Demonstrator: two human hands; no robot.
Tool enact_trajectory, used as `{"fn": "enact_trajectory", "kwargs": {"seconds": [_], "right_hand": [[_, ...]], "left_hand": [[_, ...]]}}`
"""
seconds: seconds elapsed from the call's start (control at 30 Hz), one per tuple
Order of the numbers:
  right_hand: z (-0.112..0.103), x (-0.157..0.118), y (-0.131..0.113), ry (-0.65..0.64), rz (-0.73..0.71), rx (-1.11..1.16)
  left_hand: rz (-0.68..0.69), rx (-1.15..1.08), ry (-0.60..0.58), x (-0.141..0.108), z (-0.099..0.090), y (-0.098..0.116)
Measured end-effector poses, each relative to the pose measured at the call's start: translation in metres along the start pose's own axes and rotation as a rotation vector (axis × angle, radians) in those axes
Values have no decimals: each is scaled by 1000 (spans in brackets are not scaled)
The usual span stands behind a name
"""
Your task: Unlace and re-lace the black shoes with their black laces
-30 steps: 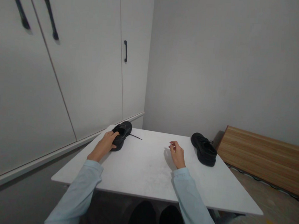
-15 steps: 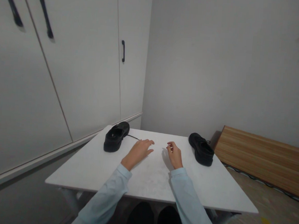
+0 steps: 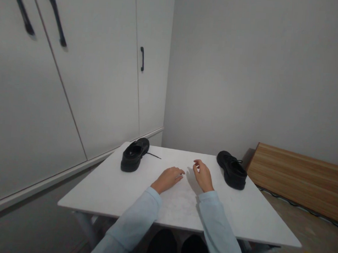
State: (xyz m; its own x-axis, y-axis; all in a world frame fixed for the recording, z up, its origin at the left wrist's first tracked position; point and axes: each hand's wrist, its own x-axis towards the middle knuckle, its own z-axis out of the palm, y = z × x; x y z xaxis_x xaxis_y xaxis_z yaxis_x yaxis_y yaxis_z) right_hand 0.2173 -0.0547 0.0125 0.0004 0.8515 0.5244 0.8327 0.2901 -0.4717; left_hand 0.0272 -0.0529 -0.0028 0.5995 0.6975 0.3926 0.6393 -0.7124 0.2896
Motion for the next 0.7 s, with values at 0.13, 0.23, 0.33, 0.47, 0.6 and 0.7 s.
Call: {"fn": "enact_trajectory", "kwargs": {"seconds": [0.13, 0.23, 0.33, 0.47, 0.6, 0.7], "right_hand": [[-30, -2, 16, 50, -24, -352], [-57, -5, 36, 117, 11, -522], [-82, -11, 60, 161, 53, -648], [-104, -22, 96, 124, 99, -749], [-118, -31, 132, 49, 151, -731], [-122, -31, 159, -9, 111, -600]], "left_hand": [[-16, -5, -11, -2, -1, -3], [-34, -28, -7, -4, 0, -3], [-47, -49, -8, -5, 2, -4], [-54, -60, -16, -4, 1, -3], [-61, -56, -26, -4, -1, 0], [-49, -57, -26, -4, -1, -1]]}}
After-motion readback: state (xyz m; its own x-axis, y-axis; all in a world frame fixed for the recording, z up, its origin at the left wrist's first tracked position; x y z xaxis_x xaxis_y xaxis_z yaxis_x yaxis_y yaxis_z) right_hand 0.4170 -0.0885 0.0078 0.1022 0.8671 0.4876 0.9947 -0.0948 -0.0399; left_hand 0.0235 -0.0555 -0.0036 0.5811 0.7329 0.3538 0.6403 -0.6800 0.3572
